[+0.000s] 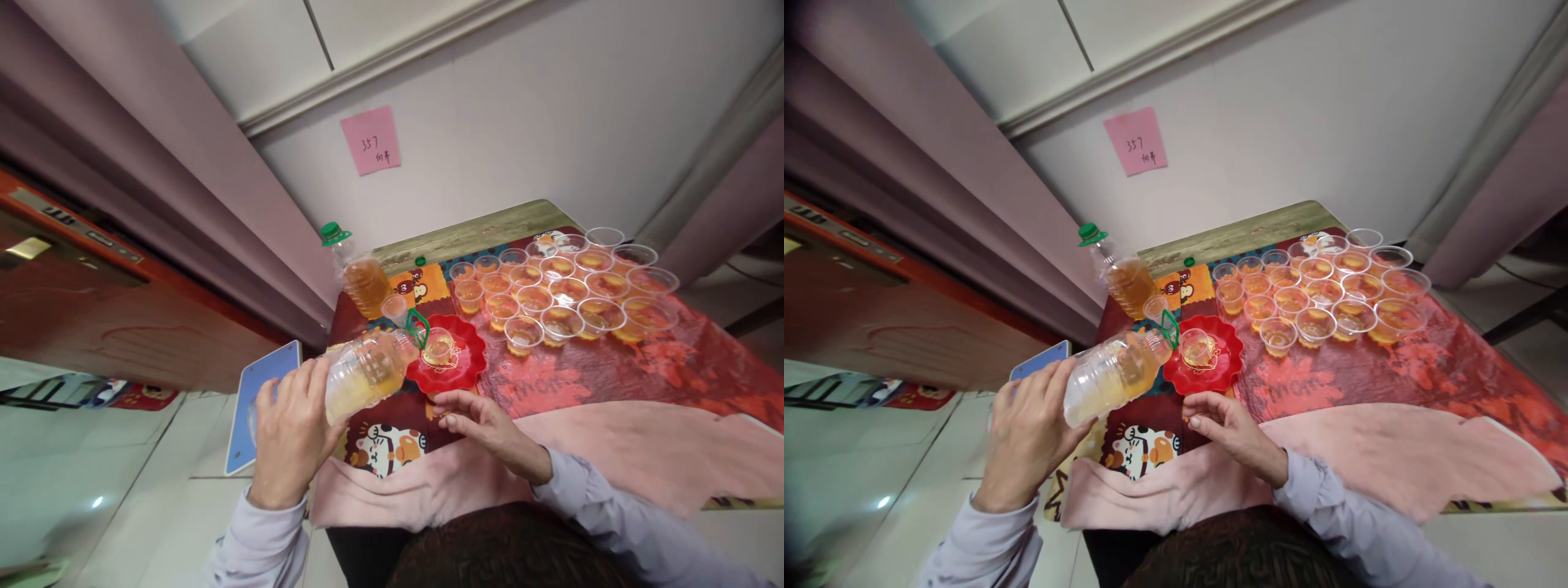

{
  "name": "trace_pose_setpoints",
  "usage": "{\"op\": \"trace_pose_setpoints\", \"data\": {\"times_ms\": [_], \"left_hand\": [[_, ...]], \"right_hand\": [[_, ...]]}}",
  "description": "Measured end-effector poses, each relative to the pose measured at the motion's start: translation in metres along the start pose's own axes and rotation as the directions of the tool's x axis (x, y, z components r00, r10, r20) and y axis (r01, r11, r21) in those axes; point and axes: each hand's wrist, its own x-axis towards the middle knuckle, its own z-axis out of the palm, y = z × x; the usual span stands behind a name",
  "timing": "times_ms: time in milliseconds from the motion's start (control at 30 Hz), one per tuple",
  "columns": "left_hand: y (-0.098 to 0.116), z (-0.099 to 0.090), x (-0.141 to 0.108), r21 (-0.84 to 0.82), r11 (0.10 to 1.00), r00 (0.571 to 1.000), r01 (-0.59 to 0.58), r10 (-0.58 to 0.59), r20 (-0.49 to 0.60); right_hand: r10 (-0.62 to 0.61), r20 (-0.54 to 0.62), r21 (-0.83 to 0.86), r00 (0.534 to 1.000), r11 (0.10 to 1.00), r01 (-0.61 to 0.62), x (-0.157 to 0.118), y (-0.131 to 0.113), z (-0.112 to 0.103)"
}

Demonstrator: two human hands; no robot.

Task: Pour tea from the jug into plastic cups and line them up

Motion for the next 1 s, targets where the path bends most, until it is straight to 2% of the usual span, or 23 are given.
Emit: {"op": "trace_pose_setpoints", "data": {"times_ms": [400, 667, 867, 933, 1000], "left_hand": [[-0.002, 0.001, -0.001, 0.001, 1.000, 1.000, 0.012, -0.012, 0.007], [-0.002, 0.012, -0.010, -0.076, 0.996, 0.998, 0.048, -0.050, -0.025], [0.003, 0.034, -0.026, -0.222, 0.960, 0.982, 0.170, -0.182, -0.039], [0.008, 0.043, -0.031, -0.299, 0.920, 0.959, 0.253, -0.280, -0.049], [0.013, 0.054, -0.036, -0.403, 0.842, 0.910, 0.359, -0.411, -0.048]], "right_hand": [[-0.001, -0.005, 0.003, 1.000, 1.000, 0.001, 0.000, 0.002, 0.000], [0.012, -0.019, 0.015, 1.000, 1.000, -0.012, -0.002, 0.001, 0.001], [0.027, -0.058, -0.017, 0.998, 0.999, -0.028, -0.004, -0.006, 0.001], [0.014, -0.082, -0.033, 0.997, 0.999, -0.016, -0.005, -0.010, -0.001], [-0.006, -0.116, -0.059, 0.993, 0.998, -0.001, -0.004, -0.014, -0.005]]}}
